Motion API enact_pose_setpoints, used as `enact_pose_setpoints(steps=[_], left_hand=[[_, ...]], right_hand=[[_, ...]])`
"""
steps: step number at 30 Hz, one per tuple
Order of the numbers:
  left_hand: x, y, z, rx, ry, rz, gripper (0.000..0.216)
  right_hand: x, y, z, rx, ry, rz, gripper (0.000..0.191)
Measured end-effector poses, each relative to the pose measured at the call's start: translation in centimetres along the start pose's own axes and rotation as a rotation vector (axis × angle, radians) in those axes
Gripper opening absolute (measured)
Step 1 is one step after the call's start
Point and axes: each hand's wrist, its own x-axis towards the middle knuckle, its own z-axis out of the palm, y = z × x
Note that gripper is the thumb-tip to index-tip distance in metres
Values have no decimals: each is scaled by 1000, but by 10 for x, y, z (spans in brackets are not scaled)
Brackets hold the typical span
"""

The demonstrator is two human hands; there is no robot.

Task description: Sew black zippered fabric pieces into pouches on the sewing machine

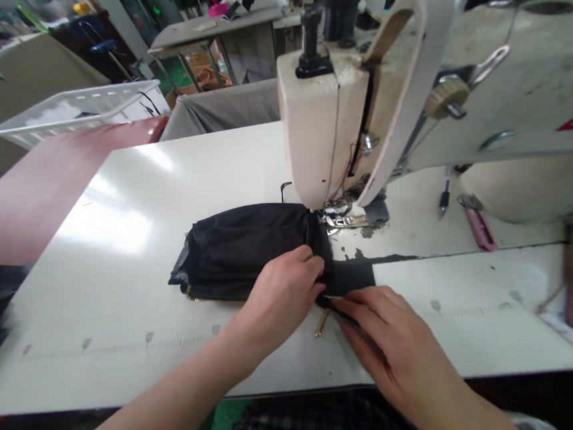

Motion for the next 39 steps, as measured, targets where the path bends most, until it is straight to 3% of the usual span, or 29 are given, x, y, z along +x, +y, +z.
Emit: enact_pose_setpoints(steps=[7,9,11,14,16,18,21,24,31,34,39], left_hand=[[-3,1,9,88,101,52,13],[-3,0,15,66,195,32,14],[-4,-2,21,-5,317,18,15],[-8,-3,26,-133,440,7,15],[-10,-4,27,-177,470,-1,14],[-11,-4,28,-189,483,0,14],[-11,-5,29,-186,487,27,13],[-11,-7,31,-177,520,59,14],[-13,-6,33,-128,542,157,12],[-14,-7,32,-161,502,185,10],[-13,-10,33,-169,547,253,13]], right_hand=[[-7,-16,2,151,-25,40,28],[0,-9,-2,289,-2,181,28],[11,2,-6,486,15,415,27],[34,12,-12,812,-91,734,27],[47,12,-13,908,-201,852,25],[57,10,-14,856,-319,857,20],[63,7,-15,653,-398,733,14],[64,10,-15,554,-343,699,17],[67,15,-9,610,-268,693,18],[66,11,-6,693,-240,747,18],[60,10,-3,792,-187,835,18]])
